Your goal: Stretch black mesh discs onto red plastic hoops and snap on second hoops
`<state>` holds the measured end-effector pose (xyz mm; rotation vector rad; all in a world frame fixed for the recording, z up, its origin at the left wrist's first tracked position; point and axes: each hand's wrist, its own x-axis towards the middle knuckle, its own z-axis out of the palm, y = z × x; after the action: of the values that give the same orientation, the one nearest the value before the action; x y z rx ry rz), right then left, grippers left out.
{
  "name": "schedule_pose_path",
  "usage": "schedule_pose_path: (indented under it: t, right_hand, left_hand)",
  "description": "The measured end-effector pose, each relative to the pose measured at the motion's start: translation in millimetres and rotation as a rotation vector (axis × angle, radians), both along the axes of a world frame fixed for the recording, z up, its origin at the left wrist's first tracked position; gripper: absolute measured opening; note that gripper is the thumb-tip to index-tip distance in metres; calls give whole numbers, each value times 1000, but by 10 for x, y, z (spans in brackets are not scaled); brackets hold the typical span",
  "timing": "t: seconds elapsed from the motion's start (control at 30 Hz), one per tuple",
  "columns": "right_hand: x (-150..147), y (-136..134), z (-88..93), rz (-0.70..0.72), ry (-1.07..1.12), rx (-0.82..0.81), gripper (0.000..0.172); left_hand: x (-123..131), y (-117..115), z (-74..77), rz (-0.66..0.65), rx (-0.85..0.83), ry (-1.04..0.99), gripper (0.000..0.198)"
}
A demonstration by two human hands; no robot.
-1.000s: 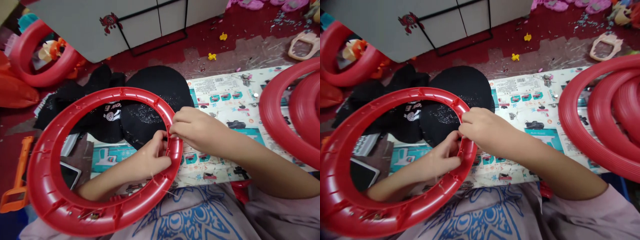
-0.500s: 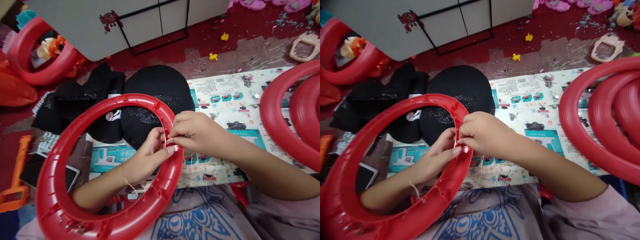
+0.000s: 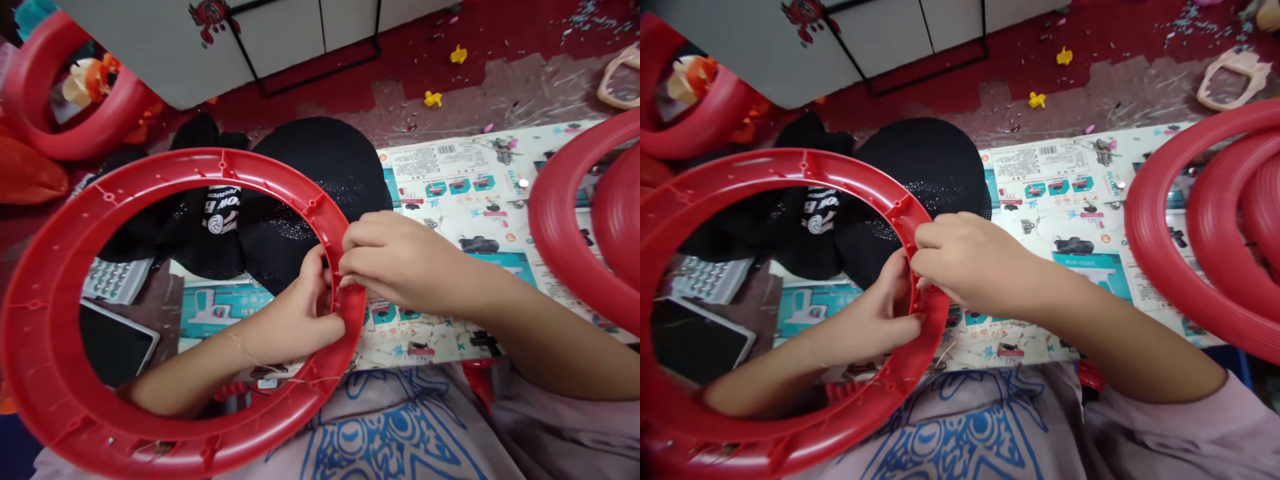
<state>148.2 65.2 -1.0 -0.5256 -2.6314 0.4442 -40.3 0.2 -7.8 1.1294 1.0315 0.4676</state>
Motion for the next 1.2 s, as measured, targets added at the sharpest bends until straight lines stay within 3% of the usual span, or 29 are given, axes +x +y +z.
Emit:
schedule_pose_path:
  t: [0.33, 0.47, 0.7, 0.8, 0.9, 1.07, 1.2]
  right_hand:
    - [-10, 15, 45, -10, 46, -326, 19]
    - [-10, 21, 67, -43, -11, -374, 14]
    - [4, 17, 94, -77, -56, -385, 12]
    - [7, 19, 110, -67, -29, -433, 13]
    - [3, 19, 120, -59, -27, -479, 12]
    - [-25, -16, 144, -87, -78, -559, 8]
    - [-23, -38, 166, -165, -168, -474, 12]
  left_hand:
    - [-38, -31, 3, -167, 56, 131, 62]
    - [-52, -60, -33, -208, 48, 98, 63]
    - [-8, -82, -90, -97, 7, -235, 70]
    - [20, -72, -95, -29, -5, -342, 46]
    - [56, -65, -83, 66, -25, -312, 25]
    - [92, -72, -30, 96, -30, -213, 34]
    - [76, -71, -5, 140, -37, -117, 37]
